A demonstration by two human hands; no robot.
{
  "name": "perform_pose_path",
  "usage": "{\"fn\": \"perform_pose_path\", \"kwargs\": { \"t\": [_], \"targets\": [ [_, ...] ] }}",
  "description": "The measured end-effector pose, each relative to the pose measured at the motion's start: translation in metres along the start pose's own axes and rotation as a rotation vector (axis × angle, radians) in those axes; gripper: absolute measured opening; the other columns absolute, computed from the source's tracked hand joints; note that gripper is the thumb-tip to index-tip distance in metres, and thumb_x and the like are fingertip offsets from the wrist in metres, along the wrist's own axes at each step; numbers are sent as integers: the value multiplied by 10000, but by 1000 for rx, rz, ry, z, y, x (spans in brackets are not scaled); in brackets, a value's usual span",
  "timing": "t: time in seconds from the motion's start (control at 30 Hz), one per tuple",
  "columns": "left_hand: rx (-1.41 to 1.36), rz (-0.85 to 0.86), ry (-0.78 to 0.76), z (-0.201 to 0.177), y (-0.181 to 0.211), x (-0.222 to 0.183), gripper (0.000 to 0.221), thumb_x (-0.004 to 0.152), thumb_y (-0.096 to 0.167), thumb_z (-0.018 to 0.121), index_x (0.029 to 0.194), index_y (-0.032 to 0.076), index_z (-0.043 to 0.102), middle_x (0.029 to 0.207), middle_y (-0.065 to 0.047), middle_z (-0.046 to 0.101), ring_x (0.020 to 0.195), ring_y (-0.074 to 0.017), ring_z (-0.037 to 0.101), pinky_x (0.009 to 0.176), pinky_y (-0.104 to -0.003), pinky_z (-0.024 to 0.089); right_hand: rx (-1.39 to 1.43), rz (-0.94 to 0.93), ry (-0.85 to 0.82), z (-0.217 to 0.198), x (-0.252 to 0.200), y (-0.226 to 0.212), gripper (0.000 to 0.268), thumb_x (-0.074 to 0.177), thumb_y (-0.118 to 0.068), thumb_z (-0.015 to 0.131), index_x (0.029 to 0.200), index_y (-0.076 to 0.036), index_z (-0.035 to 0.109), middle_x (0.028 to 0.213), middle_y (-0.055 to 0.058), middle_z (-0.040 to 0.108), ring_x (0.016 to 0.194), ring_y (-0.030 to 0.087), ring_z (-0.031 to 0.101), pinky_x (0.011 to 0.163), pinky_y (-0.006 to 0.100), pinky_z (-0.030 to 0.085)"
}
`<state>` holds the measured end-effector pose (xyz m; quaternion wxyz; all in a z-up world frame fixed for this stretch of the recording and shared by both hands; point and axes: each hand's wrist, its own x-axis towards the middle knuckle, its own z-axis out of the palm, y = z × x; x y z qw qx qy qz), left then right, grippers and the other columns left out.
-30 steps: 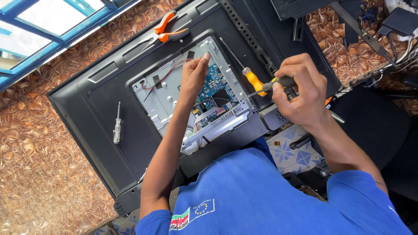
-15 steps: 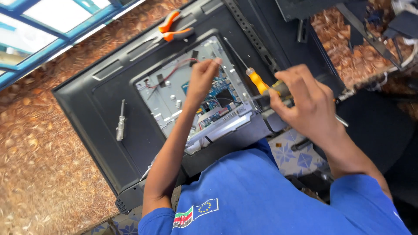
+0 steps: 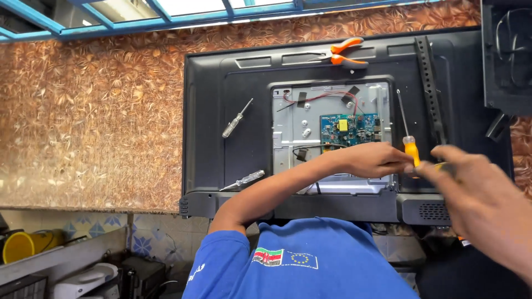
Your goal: The person works on the internal components of a disassembled television, using a screwdriver to manipulate wires and parts on the circuit board. Another person wipes the back of a TV casing with a blue cloth nearby.
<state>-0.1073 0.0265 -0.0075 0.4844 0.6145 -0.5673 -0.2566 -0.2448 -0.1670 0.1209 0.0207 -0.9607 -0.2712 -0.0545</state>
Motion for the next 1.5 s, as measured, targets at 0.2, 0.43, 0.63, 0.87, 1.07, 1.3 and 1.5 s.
{"fn": "perform_pose_path", "kwargs": {
  "t": [0.2, 0.43, 0.63, 0.87, 1.07, 1.3, 1.5],
  "targets": [
    [130, -8, 45, 10, -11, 2, 291, 1034, 269, 497, 1203, 121, 682, 740, -124, 693, 546, -317, 546, 559, -417, 362, -31, 93, 74, -22, 24, -16, 363, 968, 34, 533, 1281, -104, 653, 1220, 70, 678, 992, 229, 700, 870, 348, 546],
    [50, 150, 180, 7, -6, 3, 180, 980, 225, 620, 1000, 83, 728, 650, -126, 642, 494, -265, 523, 547, -368, 380, 148, 23, -12, -26, 28, -12, 645, 766, 5, 555, 1395, -132, 519, 1491, 207, 475, 1348, 394, 499, 1039, 536, 454],
    [189, 28, 309, 13, 2, 6, 433, 819, 526, 710, 756, 144, 515, 607, -38, 580, 501, -242, 536, 535, -363, 352, 9, 186, 97, -21, 27, -13, 563, 973, -295, 711, 1440, -6, 586, 1185, 131, 619, 804, 223, 681, 590, 359, 588],
    [-1, 160, 270, 10, 1, 11, 87, 970, 193, 684, 965, 128, 627, 741, -29, 687, 567, -173, 630, 590, -314, 449, 191, 93, 179, -26, 23, -8, 618, 966, -124, 611, 1542, -32, 410, 1386, 280, 524, 1092, 448, 613, 892, 530, 524],
    [-25, 45, 234, 12, 4, 13, 244, 951, 277, 746, 1009, 112, 576, 612, -23, 378, 567, -153, 295, 564, -304, 312, 164, 104, 221, -22, 19, -2, 426, 963, -41, 615, 1387, -9, 587, 1181, 184, 616, 862, 320, 630, 713, 414, 521],
    [33, 35, 260, 16, -7, 16, 237, 927, 186, 760, 863, 108, 545, 651, -10, 358, 598, -148, 278, 564, -302, 270, 178, 150, 226, -6, 12, 2, 769, 1095, -426, 638, 1632, -50, 237, 1283, 196, 571, 767, 293, 622, 647, 418, 525],
    [92, 133, 219, 13, -2, 17, 141, 1033, 159, 648, 974, 37, 611, 595, -83, 420, 482, -239, 328, 511, -344, 340, 240, 145, 262, -18, 17, 3, 535, 915, 6, 609, 1431, -19, 468, 1362, 251, 493, 1112, 419, 551, 914, 529, 501]
  ]
}}
